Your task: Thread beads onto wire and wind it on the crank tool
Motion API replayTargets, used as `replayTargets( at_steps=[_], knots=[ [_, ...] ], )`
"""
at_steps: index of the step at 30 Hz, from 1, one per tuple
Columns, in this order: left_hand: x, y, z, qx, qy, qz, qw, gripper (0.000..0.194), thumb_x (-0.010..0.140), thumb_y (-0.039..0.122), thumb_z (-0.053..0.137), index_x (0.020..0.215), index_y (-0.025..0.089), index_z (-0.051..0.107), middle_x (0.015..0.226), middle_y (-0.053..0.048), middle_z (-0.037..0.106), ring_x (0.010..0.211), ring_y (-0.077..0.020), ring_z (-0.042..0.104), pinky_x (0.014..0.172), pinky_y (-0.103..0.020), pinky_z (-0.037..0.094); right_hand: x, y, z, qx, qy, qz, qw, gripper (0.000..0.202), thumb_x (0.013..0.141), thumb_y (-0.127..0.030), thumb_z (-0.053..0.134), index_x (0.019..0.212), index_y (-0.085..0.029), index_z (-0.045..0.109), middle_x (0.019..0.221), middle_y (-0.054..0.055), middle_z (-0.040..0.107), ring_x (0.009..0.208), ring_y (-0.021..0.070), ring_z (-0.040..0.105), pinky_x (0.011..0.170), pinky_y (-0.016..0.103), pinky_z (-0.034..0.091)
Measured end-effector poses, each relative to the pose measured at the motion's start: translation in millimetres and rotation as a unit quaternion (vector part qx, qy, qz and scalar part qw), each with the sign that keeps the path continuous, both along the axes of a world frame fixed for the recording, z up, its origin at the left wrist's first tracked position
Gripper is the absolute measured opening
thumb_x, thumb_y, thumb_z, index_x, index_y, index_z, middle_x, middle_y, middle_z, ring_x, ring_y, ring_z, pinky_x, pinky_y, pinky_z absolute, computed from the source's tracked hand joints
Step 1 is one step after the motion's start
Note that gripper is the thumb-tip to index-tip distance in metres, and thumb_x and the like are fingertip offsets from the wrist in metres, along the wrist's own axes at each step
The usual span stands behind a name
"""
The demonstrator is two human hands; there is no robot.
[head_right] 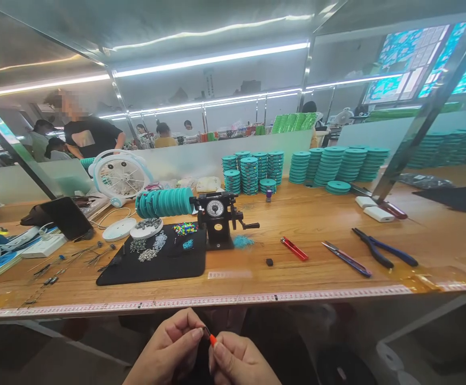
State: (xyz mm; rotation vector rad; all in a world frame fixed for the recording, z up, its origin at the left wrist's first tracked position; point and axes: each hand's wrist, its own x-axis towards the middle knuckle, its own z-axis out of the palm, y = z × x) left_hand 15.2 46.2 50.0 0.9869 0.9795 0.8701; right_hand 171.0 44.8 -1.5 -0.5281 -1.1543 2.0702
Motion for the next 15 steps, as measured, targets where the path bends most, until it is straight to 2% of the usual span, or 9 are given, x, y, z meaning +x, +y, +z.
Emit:
replayTargets(
  at_steps=[3, 5, 7, 9, 10, 11, 13, 15],
  knots=[
    [1, 0, 0.0, 0.008, -0.007, -0.007, 1.0, 0.038, 0.07, 0.05, 0.068, 0.071, 0.017, 0.05, 0.044, 0.011, 0.035, 0.035, -0.0022, 0.022, 0.037, -0.019, 0.014, -5, -1, -8.9, -0.013, 0.031, -0.012, 0.999, 0.049, 0.075, -0.065, 0.056, 0.068, -0.017, 0.047, 0.047, -0.009, 0.034, 0.04, 0.0041, 0.021, 0.042, 0.02, 0.015],
    [2, 0, -0.5, 0.01, -0.004, -0.011, 1.0, 0.039, 0.07, 0.052, 0.067, 0.071, 0.017, 0.049, 0.043, 0.011, 0.035, 0.035, -0.0025, 0.02, 0.037, -0.019, 0.014, -6, -3, -9.9, -0.012, 0.022, -0.05, 0.998, 0.049, 0.078, -0.065, 0.052, 0.068, -0.018, 0.044, 0.047, -0.009, 0.032, 0.04, 0.0045, 0.021, 0.042, 0.02, 0.015],
    [2, -1, -0.7, 0.011, 0.006, -0.013, 1.0, 0.039, 0.071, 0.053, 0.065, 0.071, 0.018, 0.049, 0.042, 0.012, 0.033, 0.035, -0.0032, 0.019, 0.038, -0.02, 0.013, -2, -4, -5.2, -0.001, -0.023, -0.104, 0.994, 0.047, 0.081, -0.064, 0.047, 0.068, -0.019, 0.041, 0.048, -0.01, 0.03, 0.041, 0.0052, 0.022, 0.042, 0.019, 0.017],
    [2, -1, 0.0, 0.016, 0.035, -0.009, 0.999, 0.037, 0.073, 0.052, 0.063, 0.072, 0.018, 0.049, 0.043, 0.011, 0.032, 0.037, -0.0041, 0.02, 0.039, -0.02, 0.015, 4, -4, 2.6, 0.061, -0.104, -0.171, 0.978, 0.042, 0.086, -0.057, 0.045, 0.069, -0.019, 0.043, 0.053, -0.007, 0.036, 0.045, 0.0065, 0.029, 0.044, 0.019, 0.024],
    [2, -1, 0.5, 0.025, 0.059, -0.005, 0.998, 0.036, 0.075, 0.051, 0.061, 0.072, 0.018, 0.049, 0.045, 0.011, 0.032, 0.039, -0.0049, 0.022, 0.041, -0.02, 0.017, 7, -3, 6.2, 0.124, -0.152, -0.212, 0.957, 0.036, 0.087, -0.051, 0.047, 0.072, -0.019, 0.046, 0.057, -0.005, 0.041, 0.048, 0.0078, 0.035, 0.047, 0.019, 0.029],
    [3, 0, 0.9, 0.041, 0.09, -0.004, 0.995, 0.035, 0.076, 0.05, 0.06, 0.072, 0.017, 0.05, 0.048, 0.009, 0.035, 0.042, -0.006, 0.025, 0.044, -0.02, 0.02, 10, -2, 8.9, 0.205, -0.199, -0.253, 0.924, 0.028, 0.088, -0.044, 0.049, 0.077, -0.018, 0.05, 0.064, -0.002, 0.047, 0.054, 0.0099, 0.043, 0.051, 0.021, 0.035],
    [3, 3, 1.0, 0.086, 0.154, -0.022, 0.984, 0.036, 0.076, 0.052, 0.057, 0.069, 0.017, 0.049, 0.055, 0.005, 0.04, 0.051, -0.0088, 0.032, 0.05, -0.022, 0.027, 15, 2, 10.0, 0.384, -0.276, -0.304, 0.827, 0.014, 0.087, -0.029, 0.049, 0.093, -0.018, 0.055, 0.078, 0.004, 0.055, 0.067, 0.0143, 0.052, 0.059, 0.023, 0.041],
    [3, 7, 0.0, 0.135, 0.215, -0.07, 0.965, 0.04, 0.076, 0.055, 0.054, 0.064, 0.018, 0.046, 0.06, 0.002, 0.044, 0.058, -0.0113, 0.036, 0.055, -0.023, 0.029, 18, 8, 5.7, 0.528, -0.326, -0.31, 0.721, 0.016, 0.086, -0.019, 0.044, 0.096, -0.018, 0.057, 0.077, 0.004, 0.055, 0.065, 0.0143, 0.053, 0.055, 0.022, 0.04]
  ],
)
